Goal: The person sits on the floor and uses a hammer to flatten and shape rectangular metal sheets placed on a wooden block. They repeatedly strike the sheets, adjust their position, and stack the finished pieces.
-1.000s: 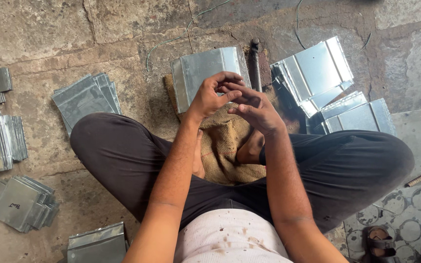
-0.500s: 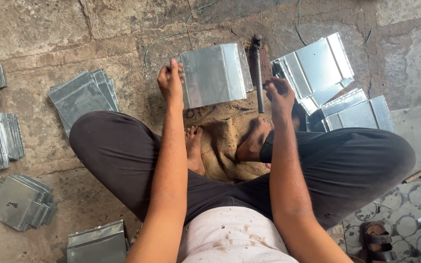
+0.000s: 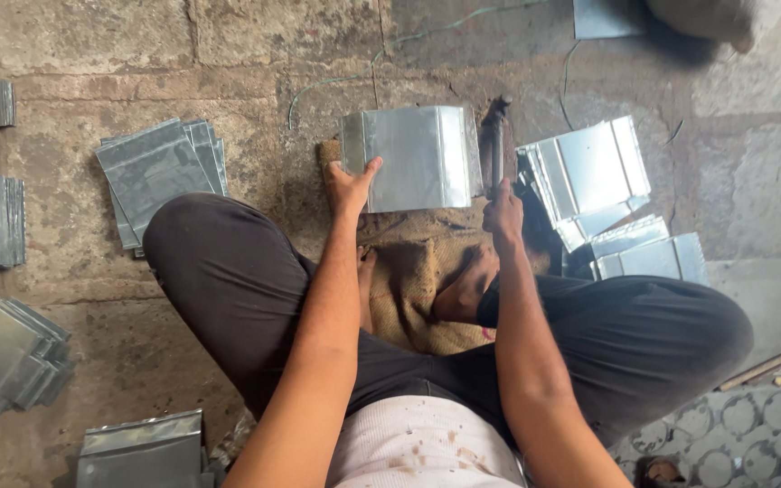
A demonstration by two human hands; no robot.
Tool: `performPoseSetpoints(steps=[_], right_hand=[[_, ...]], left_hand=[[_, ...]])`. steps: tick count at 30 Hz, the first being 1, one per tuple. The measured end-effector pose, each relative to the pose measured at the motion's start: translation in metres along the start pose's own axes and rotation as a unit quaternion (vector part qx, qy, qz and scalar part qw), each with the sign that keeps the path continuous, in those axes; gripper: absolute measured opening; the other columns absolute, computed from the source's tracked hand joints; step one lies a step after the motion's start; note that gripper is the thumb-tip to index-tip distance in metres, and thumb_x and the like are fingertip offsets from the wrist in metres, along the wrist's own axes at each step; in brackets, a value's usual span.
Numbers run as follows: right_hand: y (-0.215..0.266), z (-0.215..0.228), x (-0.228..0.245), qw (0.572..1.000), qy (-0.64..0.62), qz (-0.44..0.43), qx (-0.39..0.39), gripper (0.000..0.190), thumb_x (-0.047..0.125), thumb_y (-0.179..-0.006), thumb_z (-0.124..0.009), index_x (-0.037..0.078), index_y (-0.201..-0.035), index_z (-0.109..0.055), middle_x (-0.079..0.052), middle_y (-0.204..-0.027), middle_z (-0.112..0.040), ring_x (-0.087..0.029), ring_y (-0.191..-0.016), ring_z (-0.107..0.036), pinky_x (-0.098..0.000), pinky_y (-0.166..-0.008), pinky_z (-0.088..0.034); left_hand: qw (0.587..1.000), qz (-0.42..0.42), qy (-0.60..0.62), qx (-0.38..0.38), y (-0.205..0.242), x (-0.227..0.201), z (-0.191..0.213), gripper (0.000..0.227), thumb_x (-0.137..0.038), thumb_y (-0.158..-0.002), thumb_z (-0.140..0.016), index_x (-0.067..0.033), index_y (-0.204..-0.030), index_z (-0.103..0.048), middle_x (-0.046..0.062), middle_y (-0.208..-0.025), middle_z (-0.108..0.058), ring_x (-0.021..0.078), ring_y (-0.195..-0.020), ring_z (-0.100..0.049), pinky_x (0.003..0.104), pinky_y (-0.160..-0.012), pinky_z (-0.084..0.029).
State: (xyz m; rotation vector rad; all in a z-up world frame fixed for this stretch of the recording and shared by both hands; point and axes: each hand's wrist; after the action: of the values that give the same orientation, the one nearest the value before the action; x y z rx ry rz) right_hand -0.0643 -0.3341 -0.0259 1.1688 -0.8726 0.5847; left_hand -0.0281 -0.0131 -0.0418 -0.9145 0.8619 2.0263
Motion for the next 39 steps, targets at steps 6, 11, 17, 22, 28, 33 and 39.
performPoseSetpoints(steps=[6,11,17,22,28,33,39], right_hand=[[0.078,-0.007,0.057,0.989,-0.095,0.115,0.006,0.044,0.048,-0.113,-0.039,0.009,-0.096,-0.051,0.002,-0.068,-0.041,-0.008,-0.052,-0.040,-0.0254,-0.042,-0.031],[0.151,-0.022,0.120,0.962,-0.131,0.227,0.083,0.031,0.039,-0.109,-0.040,0.009,-0.111,-0.049,-0.004,-0.078,-0.055,-0.014,-0.061,-0.058,-0.0278,-0.054,-0.050],[0.122,-0.041,0.078,0.975,0.153,0.158,0.022,0.036,0.037,-0.107,-0.047,0.003,-0.119,-0.054,-0.003,-0.068,-0.053,-0.015,-0.048,-0.047,-0.0329,-0.040,-0.041],[0.104,-0.028,0.024,0.892,0.350,0.280,-0.054,0.034,0.036,-0.105,-0.061,0.002,-0.110,-0.063,-0.012,-0.077,-0.072,-0.014,-0.064,-0.067,-0.0335,-0.058,-0.052],[0.103,-0.030,0.028,0.919,0.341,0.195,0.029,0.034,0.038,-0.099,-0.062,0.005,-0.108,-0.059,-0.012,-0.076,-0.070,-0.025,-0.065,-0.070,-0.0458,-0.063,-0.058],[0.105,-0.028,0.000,0.911,0.353,0.214,0.003,0.040,0.037,-0.093,-0.072,0.002,-0.101,-0.054,-0.014,-0.071,-0.066,-0.022,-0.061,-0.066,-0.0414,-0.058,-0.053],[0.101,-0.025,0.000,0.986,0.157,-0.030,0.037,0.030,0.024,-0.092,-0.071,-0.001,-0.083,-0.057,-0.006,-0.063,-0.053,-0.015,-0.046,-0.051,-0.0349,-0.042,-0.040]], left_hand=[[0.995,-0.020,-0.016,-0.092,-0.012,-0.008,-0.009,0.103,-0.073,-0.067,-0.084,0.0066,-0.125,-0.054,0.027,-0.117,-0.066,0.0417,-0.108,-0.066,0.049,-0.090,-0.053],[0.996,-0.023,-0.014,-0.082,-0.026,0.001,-0.019,0.103,-0.077,-0.071,-0.079,0.0046,-0.128,-0.053,0.026,-0.114,-0.068,0.0407,-0.105,-0.069,0.049,-0.087,-0.055],[0.999,0.002,-0.034,-0.035,-0.019,0.003,-0.017,0.106,-0.079,-0.071,-0.075,0.0031,-0.133,-0.050,0.024,-0.113,-0.068,0.0375,-0.101,-0.071,0.047,-0.081,-0.059],[0.999,0.029,-0.018,0.004,-0.011,0.007,-0.015,0.114,-0.083,-0.071,-0.069,0.0018,-0.143,-0.043,0.025,-0.119,-0.066,0.0354,-0.100,-0.073,0.047,-0.078,-0.064],[0.991,-0.042,-0.099,-0.073,-0.020,0.019,-0.030,0.110,-0.087,-0.076,-0.071,0.0004,-0.137,-0.047,0.027,-0.122,-0.067,0.0399,-0.105,-0.072,0.047,-0.078,-0.060],[0.997,0.043,-0.072,-0.004,-0.015,0.014,-0.025,0.111,-0.089,-0.072,-0.065,-0.0063,-0.143,-0.045,0.022,-0.110,-0.071,0.0358,-0.094,-0.075,0.043,-0.069,-0.062],[0.995,0.041,-0.088,-0.004,-0.012,0.001,-0.020,0.106,-0.089,-0.071,-0.066,-0.0098,-0.139,-0.047,0.020,-0.107,-0.071,0.0348,-0.091,-0.075,0.043,-0.063,-0.061]])
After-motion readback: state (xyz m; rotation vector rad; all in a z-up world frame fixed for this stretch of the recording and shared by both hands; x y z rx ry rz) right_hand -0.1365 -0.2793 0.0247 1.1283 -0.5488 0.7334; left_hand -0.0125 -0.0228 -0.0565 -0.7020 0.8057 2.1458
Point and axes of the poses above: each hand's wrist, its own y-axis away from the middle knuckle, its own z-axis out of the back of the hand, x = y × z
